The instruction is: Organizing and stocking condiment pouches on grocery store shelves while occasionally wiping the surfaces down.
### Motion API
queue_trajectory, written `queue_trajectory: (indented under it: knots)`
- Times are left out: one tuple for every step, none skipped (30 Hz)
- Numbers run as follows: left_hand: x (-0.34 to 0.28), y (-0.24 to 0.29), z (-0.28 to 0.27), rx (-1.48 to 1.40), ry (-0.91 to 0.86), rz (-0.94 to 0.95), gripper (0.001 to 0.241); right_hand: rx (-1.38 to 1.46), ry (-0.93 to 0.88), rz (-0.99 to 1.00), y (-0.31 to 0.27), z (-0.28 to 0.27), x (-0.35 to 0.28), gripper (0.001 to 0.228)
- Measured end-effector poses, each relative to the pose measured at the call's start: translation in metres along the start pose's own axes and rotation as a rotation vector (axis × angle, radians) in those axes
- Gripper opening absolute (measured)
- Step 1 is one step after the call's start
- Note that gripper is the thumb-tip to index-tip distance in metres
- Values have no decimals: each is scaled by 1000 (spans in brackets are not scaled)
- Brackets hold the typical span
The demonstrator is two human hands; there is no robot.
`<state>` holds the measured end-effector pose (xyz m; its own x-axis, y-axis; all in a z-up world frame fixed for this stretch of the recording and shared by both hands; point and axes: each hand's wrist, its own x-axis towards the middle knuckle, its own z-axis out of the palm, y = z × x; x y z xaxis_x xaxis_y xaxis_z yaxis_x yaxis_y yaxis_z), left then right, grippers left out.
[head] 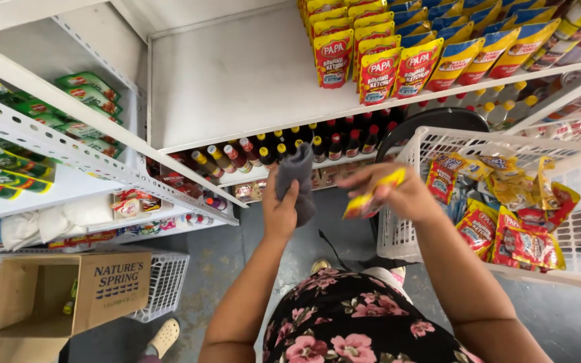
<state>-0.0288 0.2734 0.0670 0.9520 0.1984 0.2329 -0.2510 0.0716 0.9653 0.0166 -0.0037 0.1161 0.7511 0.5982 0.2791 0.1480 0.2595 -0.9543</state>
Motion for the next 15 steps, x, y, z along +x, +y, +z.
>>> queue_trajectory:
  knots:
    - [2, 7, 7, -4, 3, 3, 37, -5, -4, 0, -19, 21, 10, 51]
    - [4, 14, 15, -163, -89, -19, 38, -90, 0, -206, -39, 43, 20, 51]
    - [6, 22, 22, -323, -180, -42, 40, -176, -3, -412, -59, 65, 29, 53]
    - [-2, 32, 31, -323, -180, -44, 40, -175, -2, -410, -50, 69, 24, 53]
    - [-10, 43, 40, -372, -371, -89, 41, -302, 173, -488, -42, 72, 19, 51]
    - [-13, 54, 50, -419, -569, -128, 42, -433, 354, -568, -35, 74, 17, 49]
    - [-13, 52, 49, -419, -577, -124, 42, -438, 358, -574, -36, 73, 15, 49]
    - [-15, 49, 49, -368, -645, -101, 38, -579, 422, -662, -38, 71, 12, 48]
    - [-17, 46, 49, -316, -712, -78, 34, -722, 486, -748, -39, 70, 8, 48]
    - [-17, 46, 47, -316, -717, -80, 34, -724, 491, -746, -42, 71, 8, 48]
    - [-16, 46, 44, -192, -758, -11, 34, -699, 512, -738, -45, 72, 9, 47]
    - [-17, 46, 43, -67, -794, 60, 34, -672, 530, -730, -48, 72, 9, 46]
    - [-17, 46, 39, -69, -796, 59, 34, -673, 531, -729, -57, 69, 8, 46]
    - [-16, 45, 34, 54, -808, 87, 39, -662, 531, -548, -65, 66, 8, 44]
    - [-15, 45, 30, 177, -818, 115, 44, -648, 526, -368, -74, 62, 7, 43]
